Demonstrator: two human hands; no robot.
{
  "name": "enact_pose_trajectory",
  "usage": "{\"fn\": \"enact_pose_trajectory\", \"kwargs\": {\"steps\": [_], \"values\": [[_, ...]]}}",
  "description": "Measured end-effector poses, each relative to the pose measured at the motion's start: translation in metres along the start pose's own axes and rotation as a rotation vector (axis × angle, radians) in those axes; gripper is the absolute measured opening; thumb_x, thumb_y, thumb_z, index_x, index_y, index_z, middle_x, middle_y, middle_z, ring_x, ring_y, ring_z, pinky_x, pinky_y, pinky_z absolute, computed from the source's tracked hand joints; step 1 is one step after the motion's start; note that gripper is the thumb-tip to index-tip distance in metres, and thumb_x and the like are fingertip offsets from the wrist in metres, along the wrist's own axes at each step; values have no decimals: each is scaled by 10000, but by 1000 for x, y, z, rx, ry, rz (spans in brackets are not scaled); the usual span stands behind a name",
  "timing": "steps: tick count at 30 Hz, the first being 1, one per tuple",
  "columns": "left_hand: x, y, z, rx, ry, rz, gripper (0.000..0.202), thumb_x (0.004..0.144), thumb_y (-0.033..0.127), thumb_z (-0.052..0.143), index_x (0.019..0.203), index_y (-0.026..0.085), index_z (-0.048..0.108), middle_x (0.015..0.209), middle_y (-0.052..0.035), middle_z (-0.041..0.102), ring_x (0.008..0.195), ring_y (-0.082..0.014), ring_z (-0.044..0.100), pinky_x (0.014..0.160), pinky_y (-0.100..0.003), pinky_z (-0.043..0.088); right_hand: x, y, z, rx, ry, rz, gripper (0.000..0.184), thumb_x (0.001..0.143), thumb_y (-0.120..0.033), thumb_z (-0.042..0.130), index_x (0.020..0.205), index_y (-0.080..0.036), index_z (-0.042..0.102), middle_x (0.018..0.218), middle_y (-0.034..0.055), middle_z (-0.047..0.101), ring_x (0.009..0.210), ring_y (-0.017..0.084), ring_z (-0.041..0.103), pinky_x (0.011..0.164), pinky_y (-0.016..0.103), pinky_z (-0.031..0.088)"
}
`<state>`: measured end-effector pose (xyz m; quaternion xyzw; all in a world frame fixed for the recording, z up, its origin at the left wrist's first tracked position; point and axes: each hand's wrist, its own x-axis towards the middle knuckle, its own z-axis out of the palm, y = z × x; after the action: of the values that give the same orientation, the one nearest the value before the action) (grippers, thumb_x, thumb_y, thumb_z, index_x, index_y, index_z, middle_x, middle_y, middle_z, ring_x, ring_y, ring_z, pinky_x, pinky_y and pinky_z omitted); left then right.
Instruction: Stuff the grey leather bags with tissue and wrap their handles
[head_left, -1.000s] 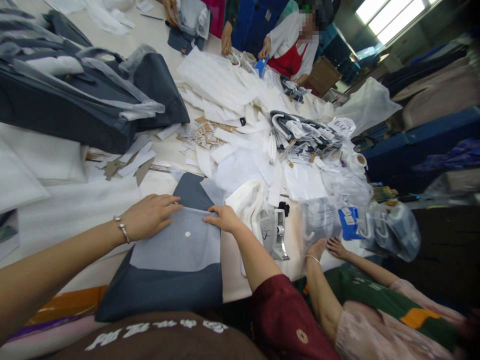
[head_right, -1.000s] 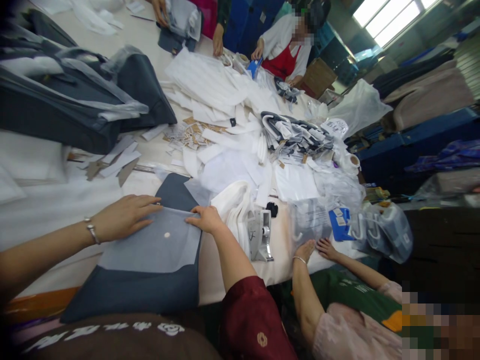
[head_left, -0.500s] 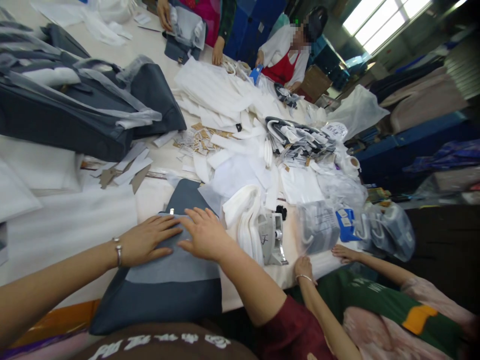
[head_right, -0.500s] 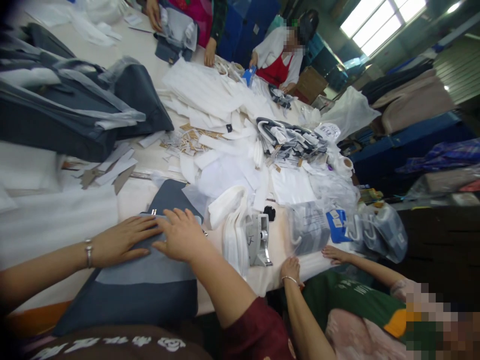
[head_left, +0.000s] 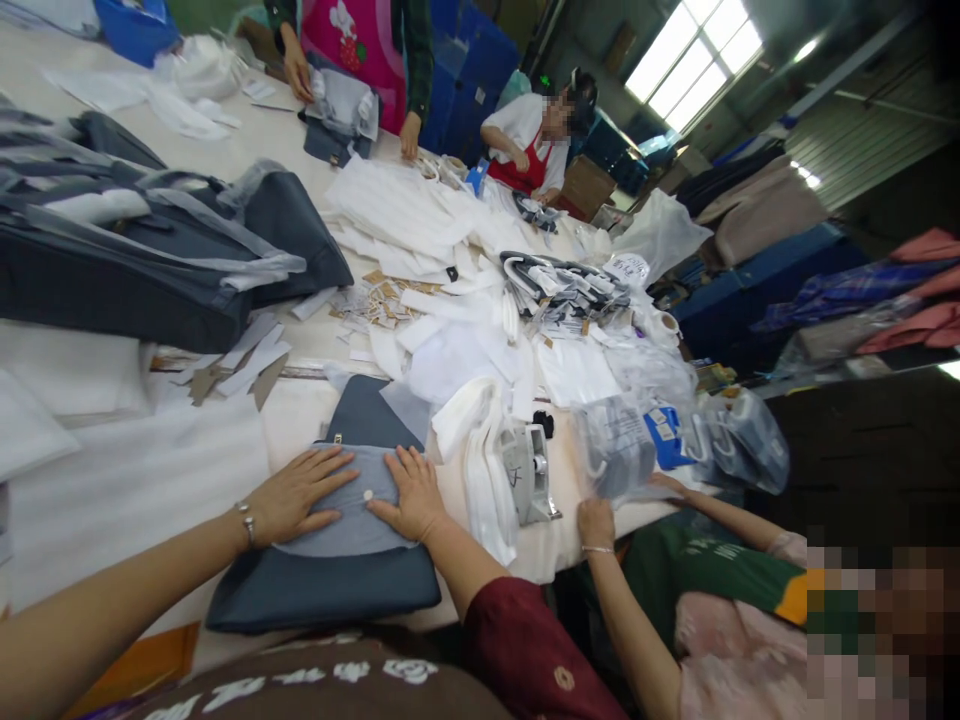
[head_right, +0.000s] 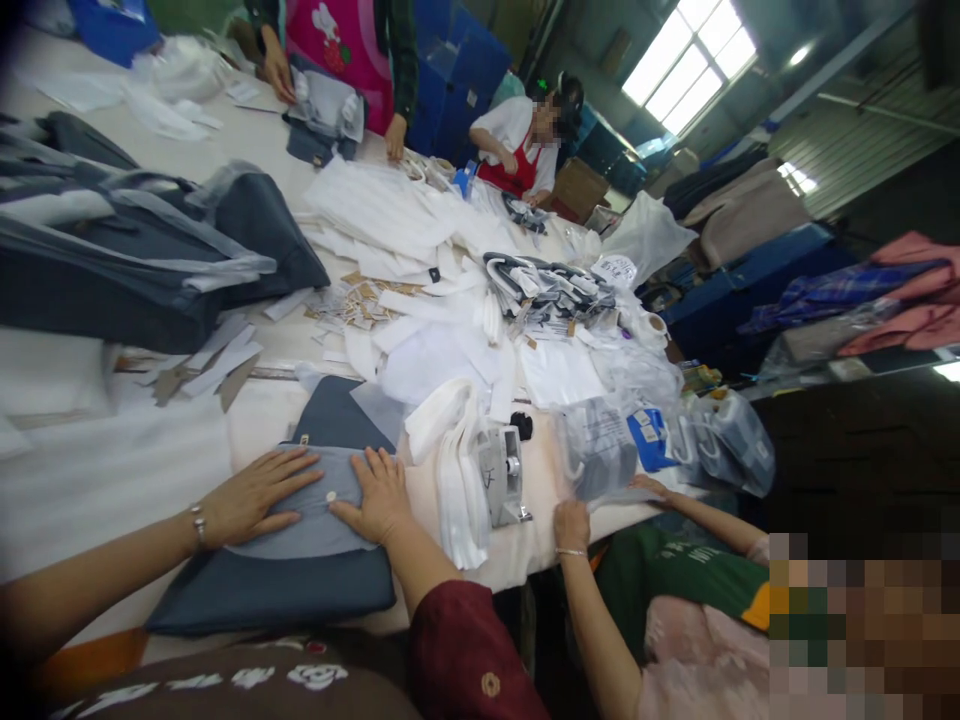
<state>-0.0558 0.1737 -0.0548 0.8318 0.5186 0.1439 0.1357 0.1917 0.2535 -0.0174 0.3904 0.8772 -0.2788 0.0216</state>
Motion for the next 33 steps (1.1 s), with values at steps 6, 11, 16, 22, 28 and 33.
{"fn": "enact_pose_trajectory", "kwargs": {"steps": [6, 11, 16, 22, 28, 33], "values": [[2, -2, -9, 32, -16, 64, 579, 854, 541, 514, 1364, 270, 482, 1437, -83, 422, 1319, -312, 354, 1084, -473, 272, -7, -10, -18, -176, 137, -139, 882, 748, -714, 544, 1421, -175, 357, 1517, 121, 240, 1399, 342, 116, 1126, 560, 50], [3, -7, -10, 27, -46, 65, 583, 849, 572, 503, 1356, 285, 493, 1422, -78, 444, 1301, -316, 382, 1068, -472, 294, -11, -16, -22, -246, 38, -410, 389, 897, -439, 525, 1199, -198, 574, 1272, 69, 551, 1163, 225, 474, 1037, 367, 339], [7, -7, -17, -24, -125, 18, 565, 826, 536, 550, 1339, 302, 508, 1433, -71, 429, 1306, -314, 375, 1070, -479, 288, -13, -11, -13, -188, 80, -397, 338, 879, -394, 572, 1148, -192, 612, 1185, 60, 593, 1078, 210, 516, 977, 326, 386], [40, 29, -56, -65, -256, -103, 332, 777, 384, 585, 1061, 236, 673, 1186, -104, 620, 1097, -311, 544, 954, -447, 382, -12, -7, -7, -157, 124, -432, 336, 850, -394, 611, 1112, -184, 628, 1156, 62, 603, 1046, 205, 532, 959, 320, 398], [56, 56, -38, -315, -360, -467, 236, 828, 336, 442, 782, 189, 620, 784, -56, 666, 759, -231, 602, 676, -322, 405, -10, -5, -1, -128, 151, -408, 331, 821, -386, 639, 1082, -183, 622, 1149, 64, 611, 1058, 204, 534, 964, 321, 400], [51, 47, -15, -345, -324, -558, 264, 816, 405, 455, 768, 194, 608, 757, -41, 664, 741, -220, 600, 651, -300, 380, -14, -1, 8, -80, 190, -393, 306, 835, -387, 623, 1073, -194, 635, 1165, 64, 603, 1068, 201, 527, 967, 322, 402]]}}
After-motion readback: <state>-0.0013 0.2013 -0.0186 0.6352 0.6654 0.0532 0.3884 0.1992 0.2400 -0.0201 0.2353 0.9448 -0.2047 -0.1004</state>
